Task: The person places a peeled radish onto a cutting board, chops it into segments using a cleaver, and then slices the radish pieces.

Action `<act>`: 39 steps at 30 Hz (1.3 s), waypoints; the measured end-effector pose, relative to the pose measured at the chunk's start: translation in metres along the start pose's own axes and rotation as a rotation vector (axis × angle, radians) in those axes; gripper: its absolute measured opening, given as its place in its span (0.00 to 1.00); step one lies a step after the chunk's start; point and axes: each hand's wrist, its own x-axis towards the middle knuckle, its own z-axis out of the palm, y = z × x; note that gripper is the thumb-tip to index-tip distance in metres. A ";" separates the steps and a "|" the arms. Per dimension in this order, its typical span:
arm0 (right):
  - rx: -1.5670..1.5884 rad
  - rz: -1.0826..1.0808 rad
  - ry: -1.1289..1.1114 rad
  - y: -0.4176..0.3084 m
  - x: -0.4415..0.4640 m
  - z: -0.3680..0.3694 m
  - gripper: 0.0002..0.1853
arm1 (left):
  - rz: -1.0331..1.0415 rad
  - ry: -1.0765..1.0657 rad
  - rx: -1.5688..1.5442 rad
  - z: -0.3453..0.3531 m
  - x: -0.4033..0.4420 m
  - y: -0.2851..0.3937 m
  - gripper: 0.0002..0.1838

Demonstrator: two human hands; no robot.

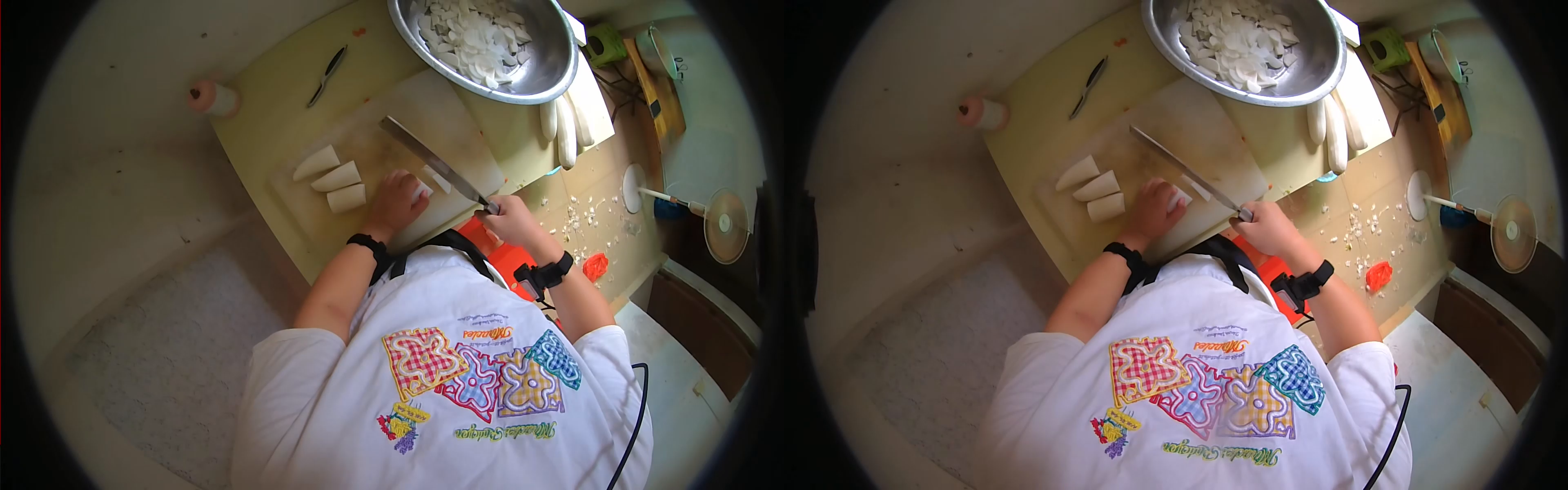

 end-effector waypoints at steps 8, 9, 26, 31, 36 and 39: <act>-0.039 -0.062 0.018 -0.006 -0.003 0.024 0.13 | 0.003 0.029 0.030 0.000 0.001 0.002 0.10; -0.042 -0.059 0.022 -0.005 -0.004 0.025 0.13 | -0.002 0.024 0.027 0.001 0.000 0.001 0.10; -0.099 -0.079 0.036 -0.007 0.000 0.035 0.14 | 0.007 -0.002 0.020 -0.001 -0.001 0.002 0.16; -0.099 -0.038 0.042 -0.011 -0.004 0.034 0.12 | 0.004 -0.008 0.010 0.002 -0.002 0.001 0.15; -0.003 -0.017 0.014 -0.012 -0.007 0.034 0.12 | -0.014 -0.020 0.033 0.002 -0.003 -0.001 0.14; -0.036 -0.027 0.009 -0.008 -0.008 0.034 0.12 | -0.024 -0.034 0.039 0.005 -0.004 -0.002 0.14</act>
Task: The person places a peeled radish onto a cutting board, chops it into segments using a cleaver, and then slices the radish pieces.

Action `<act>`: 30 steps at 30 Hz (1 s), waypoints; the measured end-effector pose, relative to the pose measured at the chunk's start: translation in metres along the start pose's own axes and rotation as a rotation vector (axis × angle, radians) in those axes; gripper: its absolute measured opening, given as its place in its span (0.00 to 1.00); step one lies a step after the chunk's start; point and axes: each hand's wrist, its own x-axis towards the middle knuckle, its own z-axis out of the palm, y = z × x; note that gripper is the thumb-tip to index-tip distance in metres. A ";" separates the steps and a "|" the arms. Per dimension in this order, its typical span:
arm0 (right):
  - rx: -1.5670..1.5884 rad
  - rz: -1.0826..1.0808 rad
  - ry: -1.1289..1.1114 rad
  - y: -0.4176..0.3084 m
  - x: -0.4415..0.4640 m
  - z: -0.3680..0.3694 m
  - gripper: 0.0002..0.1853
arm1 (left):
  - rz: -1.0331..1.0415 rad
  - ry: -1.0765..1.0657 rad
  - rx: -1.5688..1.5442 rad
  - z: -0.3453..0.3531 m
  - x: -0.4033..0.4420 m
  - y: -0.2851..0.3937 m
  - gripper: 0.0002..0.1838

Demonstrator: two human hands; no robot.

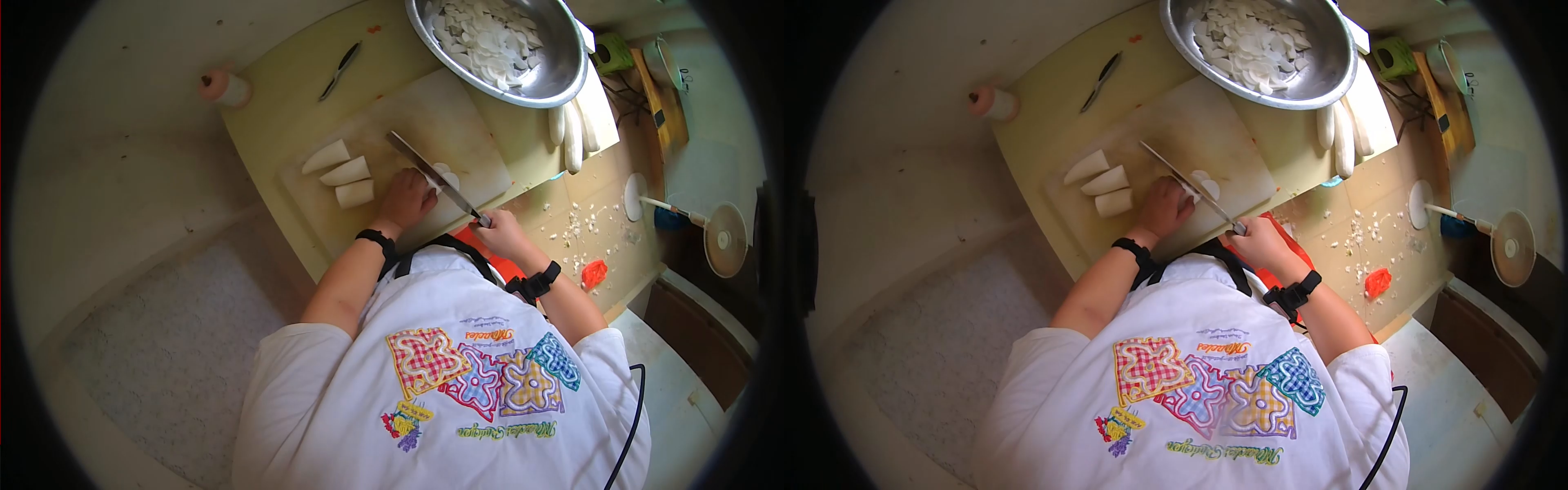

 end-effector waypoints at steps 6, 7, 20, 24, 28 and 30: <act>-0.090 -0.025 0.036 -0.008 -0.002 0.000 0.11 | 0.034 0.056 -0.012 -0.003 0.003 0.004 0.14; -0.090 -0.025 0.036 -0.010 -0.002 0.000 0.11 | 0.044 0.073 -0.012 -0.003 0.003 0.004 0.14; -0.053 0.018 -0.056 -0.006 0.021 -0.003 0.13 | 0.069 0.090 -0.010 0.005 -0.001 -0.003 0.14; -0.077 0.074 -0.088 -0.004 0.030 -0.001 0.12 | 0.068 0.076 0.004 0.007 -0.001 -0.007 0.14; -0.054 0.117 -0.115 -0.006 0.021 -0.006 0.11 | 0.035 0.038 0.027 0.007 -0.001 -0.006 0.14; -0.025 0.031 -0.095 -0.011 0.018 -0.006 0.12 | 0.037 0.081 0.007 0.005 0.001 -0.001 0.13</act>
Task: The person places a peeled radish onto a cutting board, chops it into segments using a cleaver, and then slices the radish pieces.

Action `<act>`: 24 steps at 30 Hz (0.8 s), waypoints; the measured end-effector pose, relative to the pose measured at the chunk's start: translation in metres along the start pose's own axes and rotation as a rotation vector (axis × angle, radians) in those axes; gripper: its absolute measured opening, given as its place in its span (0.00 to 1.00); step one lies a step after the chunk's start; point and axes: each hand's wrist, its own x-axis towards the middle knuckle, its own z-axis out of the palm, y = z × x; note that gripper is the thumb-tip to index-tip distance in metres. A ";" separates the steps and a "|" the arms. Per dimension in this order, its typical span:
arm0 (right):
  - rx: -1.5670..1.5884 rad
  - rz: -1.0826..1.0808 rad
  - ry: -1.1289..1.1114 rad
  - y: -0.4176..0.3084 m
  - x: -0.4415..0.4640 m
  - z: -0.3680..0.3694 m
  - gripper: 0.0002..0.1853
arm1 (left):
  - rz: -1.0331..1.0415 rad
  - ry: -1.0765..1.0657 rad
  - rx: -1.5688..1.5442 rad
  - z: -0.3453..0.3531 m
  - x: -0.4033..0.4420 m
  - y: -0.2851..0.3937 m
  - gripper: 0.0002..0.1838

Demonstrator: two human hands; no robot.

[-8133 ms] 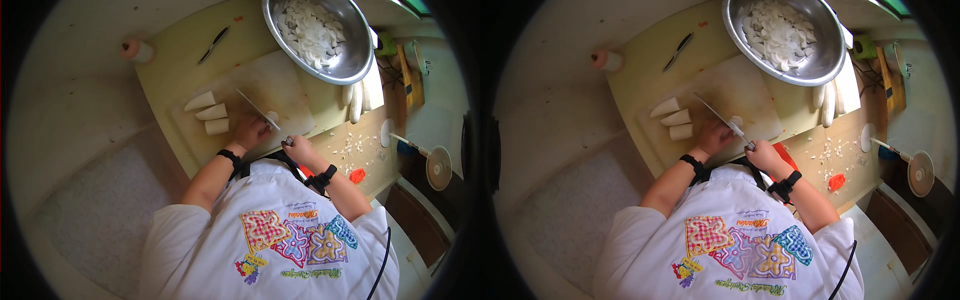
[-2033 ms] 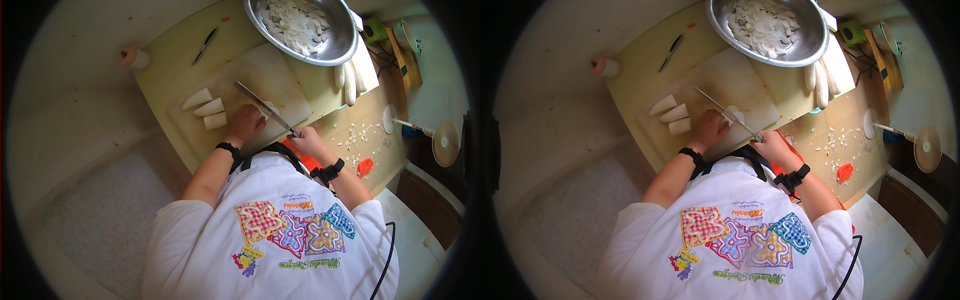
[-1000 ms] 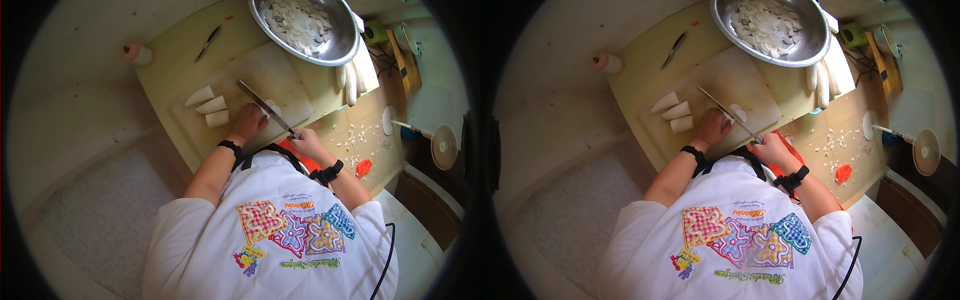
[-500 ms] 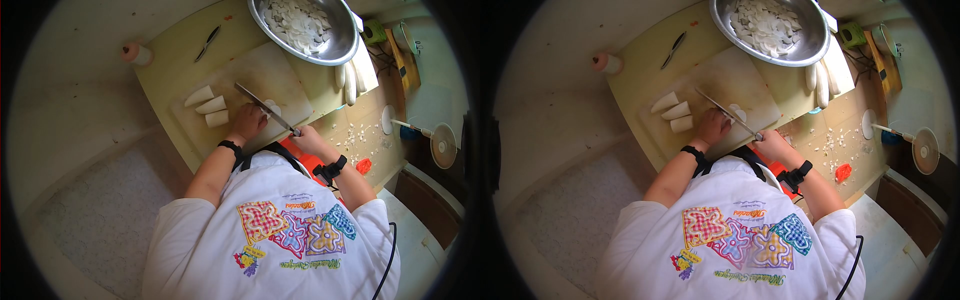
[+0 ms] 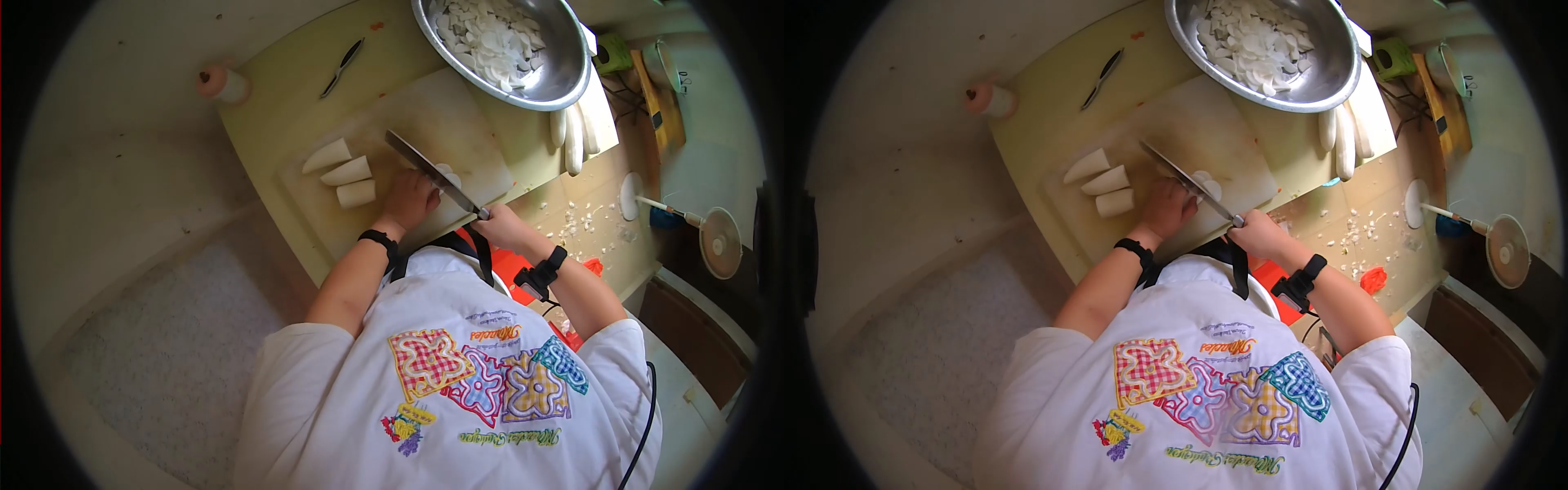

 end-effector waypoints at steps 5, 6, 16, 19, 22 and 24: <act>0.026 -0.016 0.034 0.003 -0.003 0.003 0.13 | -0.037 -0.108 -0.012 -0.008 0.004 0.000 0.12; 0.003 0.062 -0.001 0.002 -0.007 0.000 0.13 | -0.028 -0.100 0.006 -0.005 0.002 -0.001 0.15; -0.040 0.072 -0.029 0.012 -0.012 0.005 0.09 | -0.029 -0.101 0.040 0.000 -0.002 -0.005 0.16; -0.052 0.065 0.049 0.009 -0.014 0.008 0.14 | -0.010 -0.045 0.049 0.006 -0.004 -0.005 0.15; -0.005 0.107 0.088 0.001 -0.009 0.011 0.15 | -0.001 -0.074 0.052 0.005 -0.005 -0.007 0.15; -0.021 0.046 0.019 0.009 -0.009 0.009 0.08 | -0.004 -0.069 0.055 0.004 -0.005 -0.007 0.14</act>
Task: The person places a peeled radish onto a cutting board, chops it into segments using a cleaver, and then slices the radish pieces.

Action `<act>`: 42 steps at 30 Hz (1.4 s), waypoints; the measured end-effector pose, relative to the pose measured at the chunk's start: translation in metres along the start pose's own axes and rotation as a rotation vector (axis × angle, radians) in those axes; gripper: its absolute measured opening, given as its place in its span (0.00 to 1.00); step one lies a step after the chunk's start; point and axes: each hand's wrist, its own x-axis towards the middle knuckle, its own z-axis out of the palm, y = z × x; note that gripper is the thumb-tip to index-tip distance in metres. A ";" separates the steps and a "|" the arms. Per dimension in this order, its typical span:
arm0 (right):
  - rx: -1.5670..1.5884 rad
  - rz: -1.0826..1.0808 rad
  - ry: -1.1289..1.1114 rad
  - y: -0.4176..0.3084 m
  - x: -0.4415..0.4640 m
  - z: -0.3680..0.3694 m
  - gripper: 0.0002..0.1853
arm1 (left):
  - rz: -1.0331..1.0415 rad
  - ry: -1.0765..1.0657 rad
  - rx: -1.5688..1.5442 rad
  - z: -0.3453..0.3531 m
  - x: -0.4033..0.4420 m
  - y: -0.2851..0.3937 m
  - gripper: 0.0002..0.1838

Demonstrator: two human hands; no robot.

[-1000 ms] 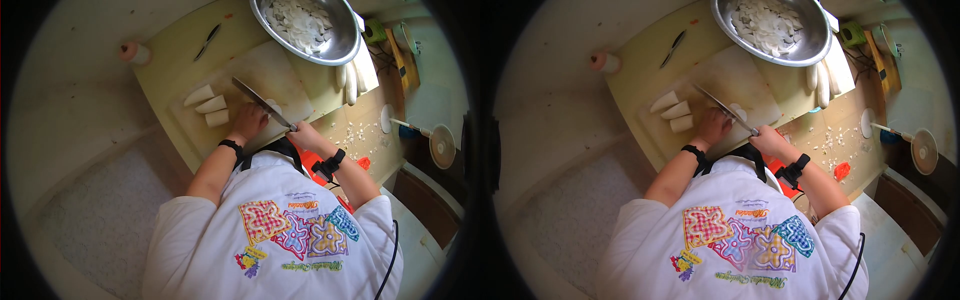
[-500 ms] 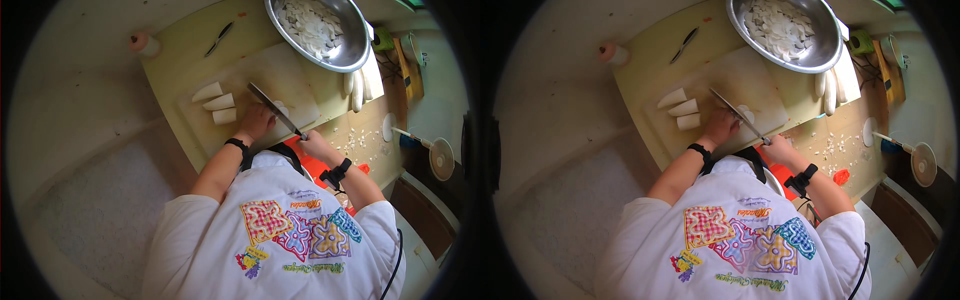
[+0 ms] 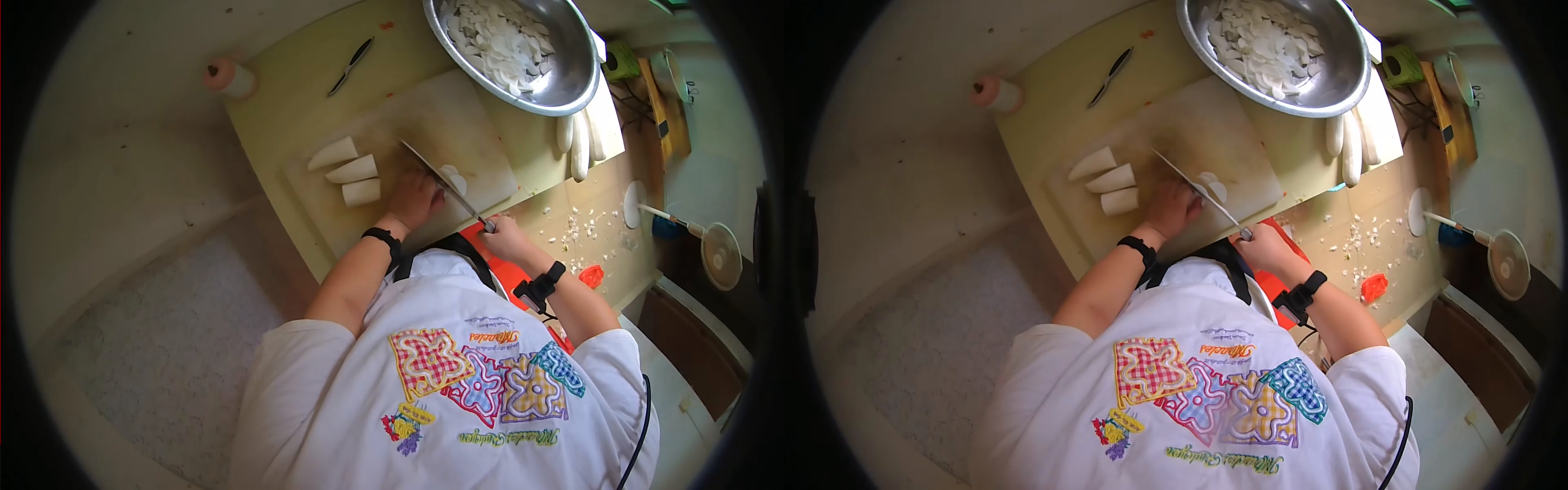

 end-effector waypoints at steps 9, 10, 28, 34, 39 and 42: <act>-0.057 0.028 0.070 0.021 0.012 0.015 0.14 | -0.065 -0.073 -0.140 -0.011 0.004 0.004 0.13; -0.049 0.025 0.079 0.022 0.012 0.015 0.14 | -0.095 -0.049 -0.156 -0.011 0.003 0.003 0.14; 0.065 -0.208 0.133 0.036 -0.007 0.003 0.12 | -0.279 -0.074 -0.202 -0.031 -0.007 0.010 0.11; 0.020 -0.215 0.104 0.030 -0.017 0.003 0.14 | -0.303 -0.043 -0.190 -0.029 -0.010 0.014 0.10; 0.001 -0.153 0.113 0.028 -0.016 0.009 0.12 | -0.224 -0.003 -0.167 -0.036 -0.008 0.020 0.10; -0.005 -0.170 0.149 0.032 -0.012 0.016 0.11 | -0.197 -0.028 -0.165 -0.042 -0.005 0.018 0.11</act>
